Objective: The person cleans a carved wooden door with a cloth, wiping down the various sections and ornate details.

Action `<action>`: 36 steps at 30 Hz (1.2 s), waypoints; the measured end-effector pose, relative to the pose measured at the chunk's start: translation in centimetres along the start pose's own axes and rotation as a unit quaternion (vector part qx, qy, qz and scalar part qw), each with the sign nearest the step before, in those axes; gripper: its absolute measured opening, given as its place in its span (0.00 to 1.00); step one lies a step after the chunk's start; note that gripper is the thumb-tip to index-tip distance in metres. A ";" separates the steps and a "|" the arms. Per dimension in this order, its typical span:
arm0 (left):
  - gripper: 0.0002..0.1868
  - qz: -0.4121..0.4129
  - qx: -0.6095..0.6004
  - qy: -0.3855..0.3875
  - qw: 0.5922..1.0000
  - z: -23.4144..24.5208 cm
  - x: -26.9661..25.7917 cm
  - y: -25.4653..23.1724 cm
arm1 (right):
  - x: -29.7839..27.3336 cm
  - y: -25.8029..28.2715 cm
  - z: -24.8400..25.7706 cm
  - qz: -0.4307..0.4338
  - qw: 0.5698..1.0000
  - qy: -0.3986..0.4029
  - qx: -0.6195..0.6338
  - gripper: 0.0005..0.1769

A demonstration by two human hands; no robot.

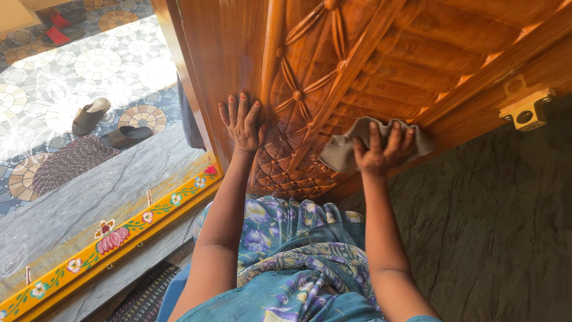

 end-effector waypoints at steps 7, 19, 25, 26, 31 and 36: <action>0.29 -0.004 -0.005 0.000 1.000 0.2 0.2 0.0 | 2.9 4.4 -0.2 0.065 0.986 0.035 0.149 0.14; 0.27 -0.004 0.003 -0.009 1.000 0.2 0.2 -0.1 | 1.7 -2.1 2.0 0.027 0.993 -0.047 0.105 0.19; 0.28 -0.011 -0.006 -0.013 1.000 -0.3 -0.1 0.1 | 3.0 0.1 0.6 -0.008 0.988 -0.105 0.115 0.26; 0.28 -0.013 -0.005 -0.016 1.000 -0.3 0.0 0.2 | 3.8 1.5 0.5 -0.029 0.991 -0.081 0.105 0.22; 0.28 -0.013 -0.006 -0.004 1.000 0.0 0.0 0.2 | 5.9 9.3 0.3 -0.055 0.991 0.054 0.110 0.19; 0.28 -0.011 -0.004 0.000 1.000 0.1 0.0 0.0 | 5.2 8.0 -0.7 -0.013 0.995 0.025 0.100 0.23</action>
Point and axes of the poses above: each hand's wrist, its own x-axis towards the middle knuckle, its own z-axis out of the back of the hand, y = z × x, the point moved 1 cm from there along x, towards the middle knuckle, and after that the axes turned 1 degree about -z, right-handed, at the moved point
